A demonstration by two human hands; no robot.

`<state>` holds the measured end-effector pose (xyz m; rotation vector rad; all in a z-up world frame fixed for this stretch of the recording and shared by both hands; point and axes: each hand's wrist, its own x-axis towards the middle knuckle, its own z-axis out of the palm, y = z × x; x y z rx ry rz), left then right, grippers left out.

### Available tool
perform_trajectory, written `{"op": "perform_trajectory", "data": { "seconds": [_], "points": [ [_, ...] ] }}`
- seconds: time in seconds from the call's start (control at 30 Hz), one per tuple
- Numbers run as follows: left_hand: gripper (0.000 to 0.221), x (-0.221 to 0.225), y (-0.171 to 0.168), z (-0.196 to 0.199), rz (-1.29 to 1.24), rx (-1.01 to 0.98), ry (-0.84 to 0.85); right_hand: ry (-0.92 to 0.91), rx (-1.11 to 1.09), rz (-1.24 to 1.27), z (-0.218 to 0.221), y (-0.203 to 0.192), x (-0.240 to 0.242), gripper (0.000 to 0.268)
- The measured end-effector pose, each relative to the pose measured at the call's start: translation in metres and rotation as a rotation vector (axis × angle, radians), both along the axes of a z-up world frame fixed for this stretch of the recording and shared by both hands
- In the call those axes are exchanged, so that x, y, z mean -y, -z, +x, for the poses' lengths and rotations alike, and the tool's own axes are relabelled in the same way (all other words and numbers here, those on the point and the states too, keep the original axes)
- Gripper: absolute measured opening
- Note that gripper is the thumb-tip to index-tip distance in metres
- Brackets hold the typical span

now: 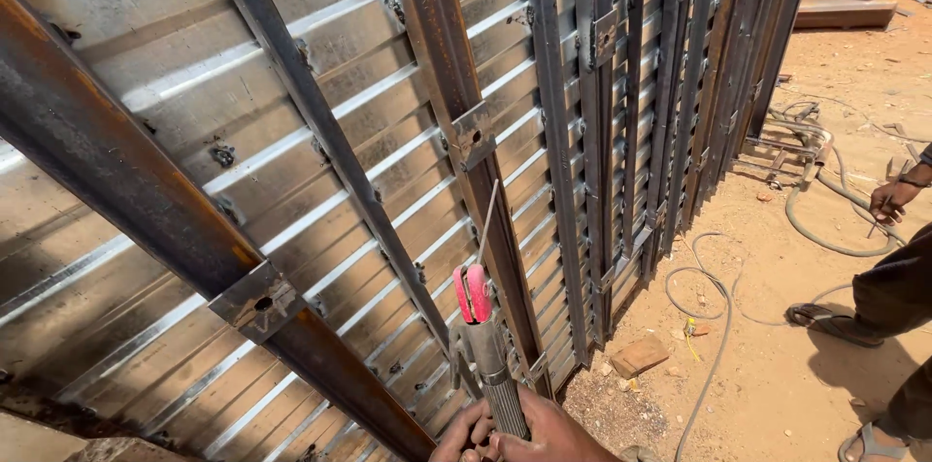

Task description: Welding metal panels together to construct a large gate or door.

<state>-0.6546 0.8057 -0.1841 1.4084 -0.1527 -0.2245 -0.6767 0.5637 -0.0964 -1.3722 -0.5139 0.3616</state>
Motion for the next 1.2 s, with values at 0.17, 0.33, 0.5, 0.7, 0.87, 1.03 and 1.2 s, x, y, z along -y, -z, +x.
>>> {"op": "perform_trajectory", "data": {
  "seconds": [0.17,0.33,0.5,0.7,0.87,1.03,1.2],
  "points": [
    [0.095,0.038,-0.154,0.054,0.079,-0.059,0.024,0.339,0.069,-0.557,0.068,-0.136,-0.02,0.068],
    [0.066,0.043,-0.203,0.073,-0.083,0.066,0.047,0.578,0.2,-0.564,0.089,-0.145,-0.052,0.056],
    [0.047,0.042,-0.221,0.094,-0.132,0.13,0.057,0.766,0.35,-0.597,0.1,-0.145,-0.065,0.053],
    [0.038,0.031,-0.22,0.103,-0.202,0.219,0.022,0.845,0.518,-0.567,0.1,-0.162,-0.081,0.05],
    [0.033,0.027,-0.229,0.101,-0.226,0.181,0.04,0.836,0.451,-0.631,0.1,-0.158,-0.088,0.051],
    [0.031,0.025,-0.21,0.105,-0.26,0.211,0.071,0.843,0.38,-0.683,0.097,-0.153,-0.089,0.05],
    [0.029,0.027,-0.217,0.108,-0.281,0.253,0.089,0.908,0.554,-0.649,0.102,-0.156,-0.086,0.048]
  ]
}}
